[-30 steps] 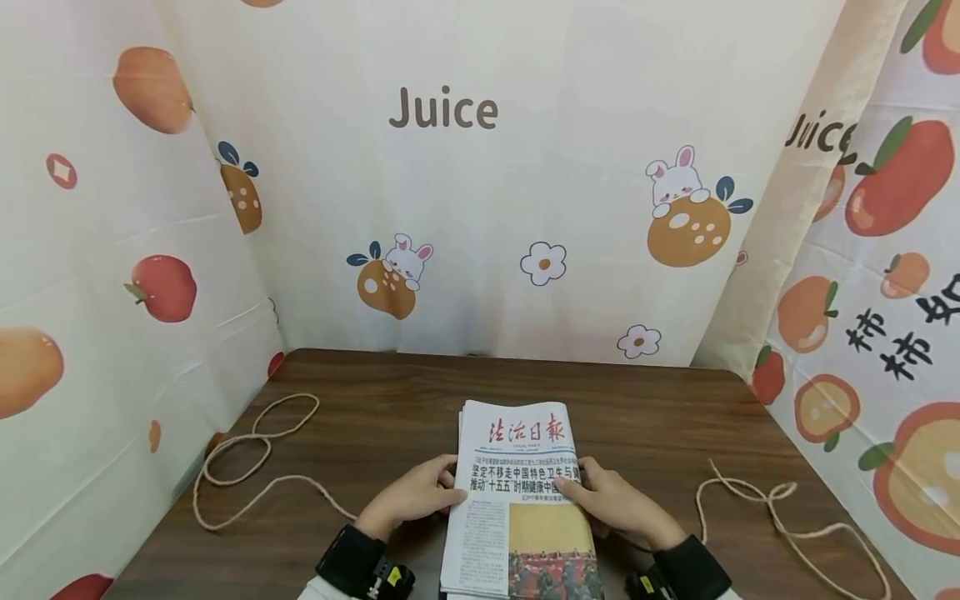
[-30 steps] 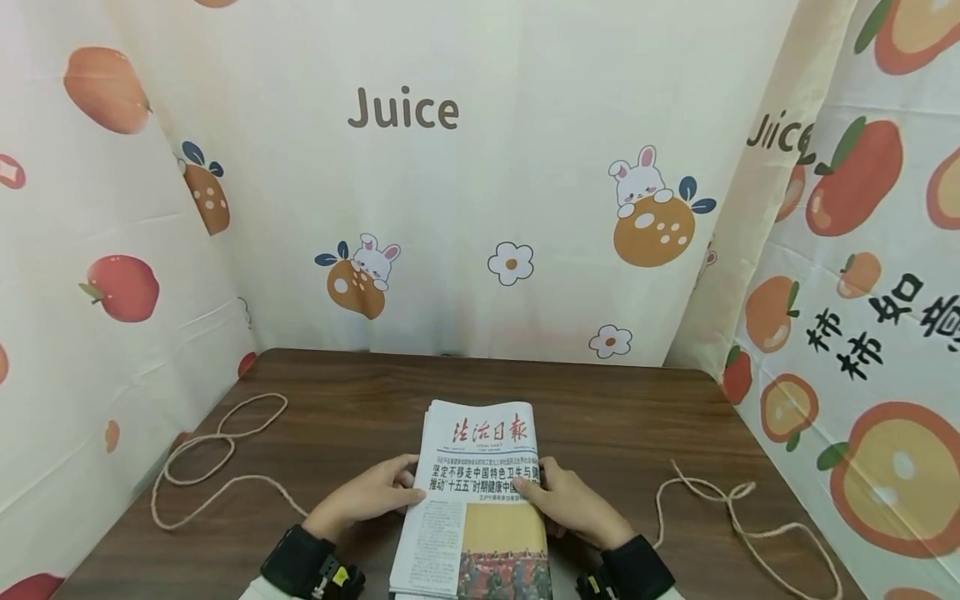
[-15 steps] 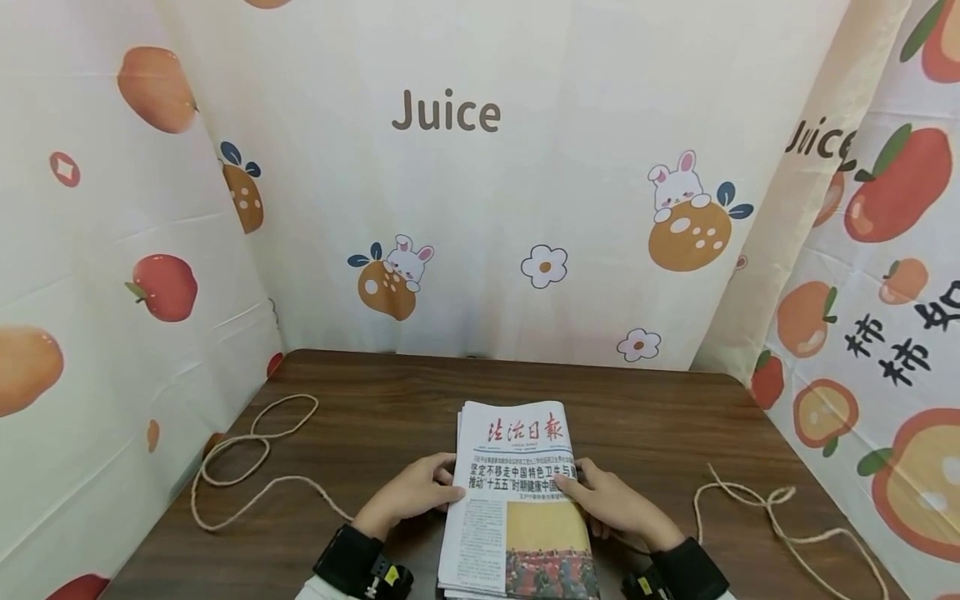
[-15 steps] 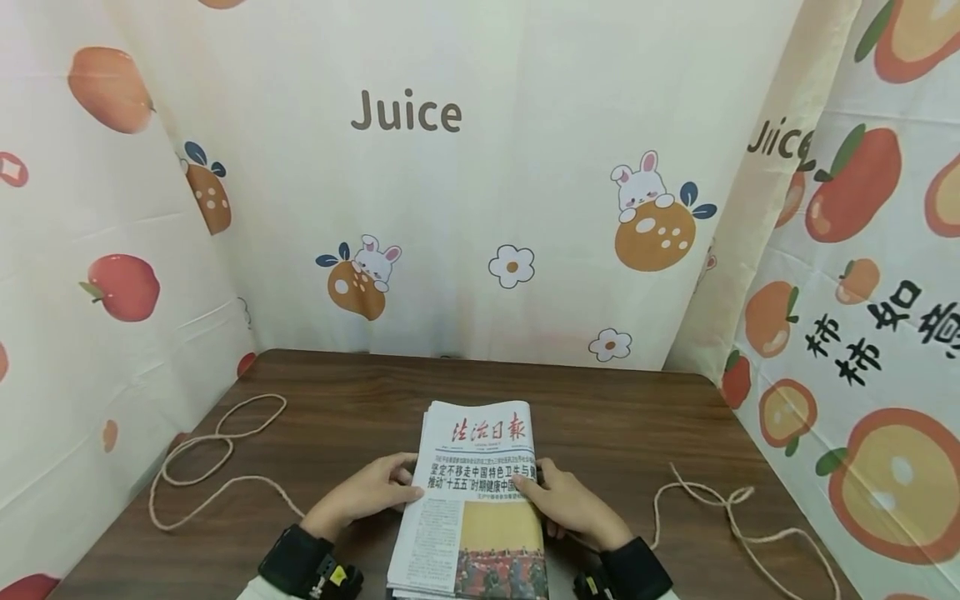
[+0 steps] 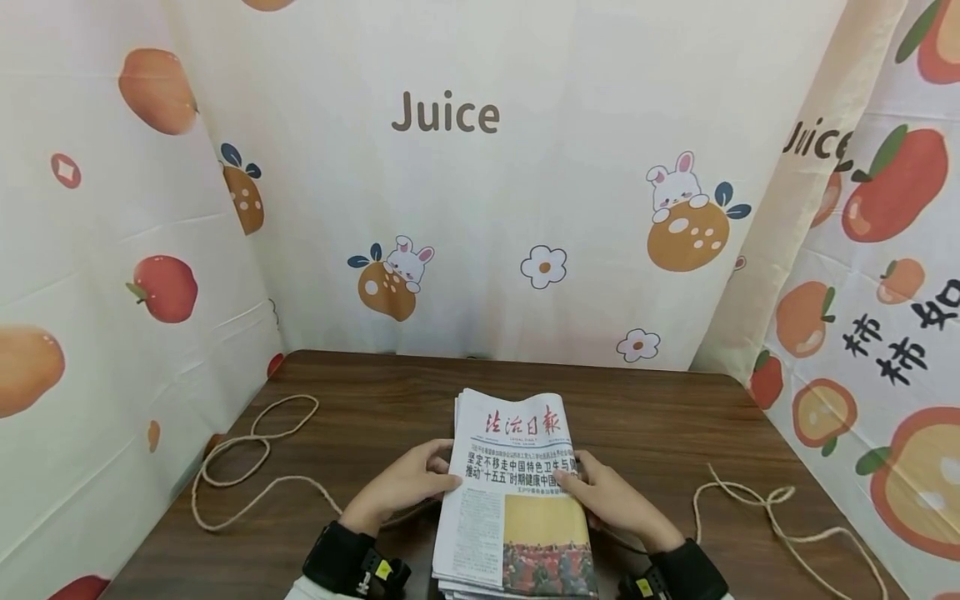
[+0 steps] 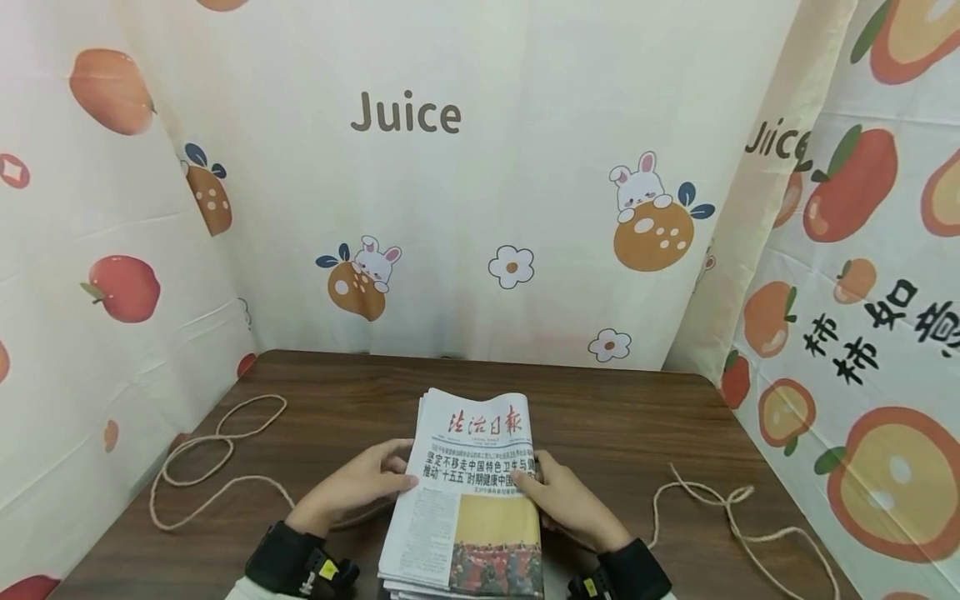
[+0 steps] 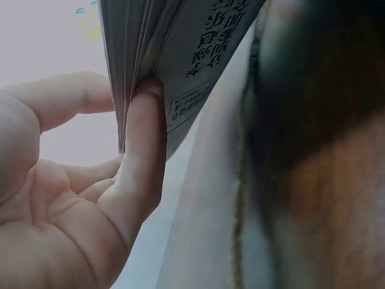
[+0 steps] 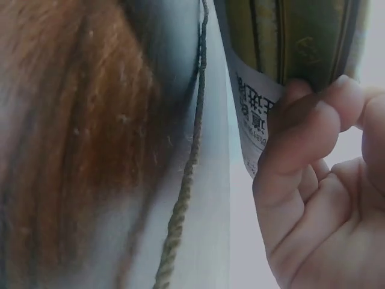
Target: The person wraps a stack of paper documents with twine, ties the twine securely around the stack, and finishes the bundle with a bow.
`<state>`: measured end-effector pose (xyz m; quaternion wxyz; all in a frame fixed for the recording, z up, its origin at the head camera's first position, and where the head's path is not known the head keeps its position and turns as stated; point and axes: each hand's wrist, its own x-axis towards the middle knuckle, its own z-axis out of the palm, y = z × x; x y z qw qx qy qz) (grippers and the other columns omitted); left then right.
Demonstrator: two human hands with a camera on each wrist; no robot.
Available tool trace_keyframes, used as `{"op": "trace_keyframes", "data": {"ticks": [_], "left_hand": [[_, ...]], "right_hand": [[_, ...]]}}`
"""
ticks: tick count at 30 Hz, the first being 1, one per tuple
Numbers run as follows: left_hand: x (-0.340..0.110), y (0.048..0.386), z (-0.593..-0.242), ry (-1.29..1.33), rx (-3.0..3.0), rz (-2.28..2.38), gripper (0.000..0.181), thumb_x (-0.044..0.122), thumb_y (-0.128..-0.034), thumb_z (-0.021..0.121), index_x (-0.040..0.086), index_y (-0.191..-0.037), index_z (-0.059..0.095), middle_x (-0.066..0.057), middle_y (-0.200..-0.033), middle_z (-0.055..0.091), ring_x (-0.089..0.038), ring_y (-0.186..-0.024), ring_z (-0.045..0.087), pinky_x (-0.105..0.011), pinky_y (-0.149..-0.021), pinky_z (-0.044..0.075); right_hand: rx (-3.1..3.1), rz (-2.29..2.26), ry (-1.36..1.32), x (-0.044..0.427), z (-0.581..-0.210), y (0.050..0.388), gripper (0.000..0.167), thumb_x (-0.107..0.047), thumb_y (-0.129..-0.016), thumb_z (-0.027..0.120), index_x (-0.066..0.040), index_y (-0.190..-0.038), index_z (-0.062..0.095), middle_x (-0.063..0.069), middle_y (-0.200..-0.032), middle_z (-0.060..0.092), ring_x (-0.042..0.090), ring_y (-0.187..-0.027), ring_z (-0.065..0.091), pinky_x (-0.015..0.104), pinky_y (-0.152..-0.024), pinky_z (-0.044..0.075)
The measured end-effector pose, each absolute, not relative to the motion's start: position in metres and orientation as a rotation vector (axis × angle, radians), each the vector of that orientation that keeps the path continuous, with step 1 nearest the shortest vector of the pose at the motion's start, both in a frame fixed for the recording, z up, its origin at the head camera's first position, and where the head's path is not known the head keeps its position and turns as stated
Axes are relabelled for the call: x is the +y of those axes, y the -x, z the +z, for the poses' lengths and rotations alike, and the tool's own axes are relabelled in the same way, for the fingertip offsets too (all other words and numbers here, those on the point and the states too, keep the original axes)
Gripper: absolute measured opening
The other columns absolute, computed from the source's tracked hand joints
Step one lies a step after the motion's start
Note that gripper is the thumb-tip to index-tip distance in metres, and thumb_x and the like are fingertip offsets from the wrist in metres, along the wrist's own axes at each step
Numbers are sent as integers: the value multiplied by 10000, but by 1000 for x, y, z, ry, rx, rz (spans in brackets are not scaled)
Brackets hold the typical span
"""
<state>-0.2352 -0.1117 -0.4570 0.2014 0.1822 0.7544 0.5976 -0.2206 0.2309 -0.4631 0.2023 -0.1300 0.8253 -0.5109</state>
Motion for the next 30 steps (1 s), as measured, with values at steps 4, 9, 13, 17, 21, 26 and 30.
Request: {"op": "trace_keyframes", "data": {"ticks": [4,9,13,17,21,26,30], "left_hand": [[-117,238,-460,-492,2138,1619,702,118,-970,658,-126,-1505,274,-123,-1008,632,-241,-870,661,-401,-770,549],[-124,240,-472,-461,2134,1536,676,54,-943,667,-185,-1460,304,-122,-971,640,-259,-871,672,-398,-768,560],[-127,242,-475,-477,2147,1503,681,69,-938,676,-201,-1447,313,-122,-966,651,-268,-863,675,-406,-763,564],[-129,242,-472,-471,2168,1472,660,146,-968,659,-195,-1438,344,-114,-943,655,-250,-827,670,-392,-739,567],[-134,242,-469,-467,2164,1464,590,200,-1009,613,-173,-1418,410,-115,-968,666,-245,-835,672,-380,-743,570],[-146,243,-466,-493,2169,1472,501,236,-1042,566,-147,-1360,508,-128,-1046,683,-268,-887,679,-399,-778,568],[-155,244,-463,-505,2186,1485,469,248,-1053,543,-143,-1313,552,-153,-1047,687,-298,-910,684,-418,-791,567]], "right_hand": [[2325,-1401,363,229,-466,223,783,-445,-1039,529,98,-1509,216,45,-607,549,159,-456,460,297,-459,415],[2337,-1312,367,233,-473,222,774,-435,-1039,531,98,-1521,243,105,-689,626,252,-564,596,391,-525,510],[2333,-1319,365,235,-472,221,753,-426,-1036,542,83,-1521,272,117,-703,630,268,-593,607,396,-541,518],[2339,-1326,362,234,-472,221,759,-432,-1032,548,81,-1521,279,116,-704,622,259,-587,595,395,-536,511],[2339,-1332,365,235,-473,221,749,-415,-1039,540,93,-1519,269,105,-728,617,255,-601,591,391,-533,506],[2342,-1355,367,237,-473,221,719,-396,-1048,530,91,-1513,279,97,-751,620,260,-619,591,389,-520,499],[2353,-1357,377,240,-473,220,689,-383,-1053,525,81,-1510,298,95,-773,630,256,-633,593,386,-518,500]]}}
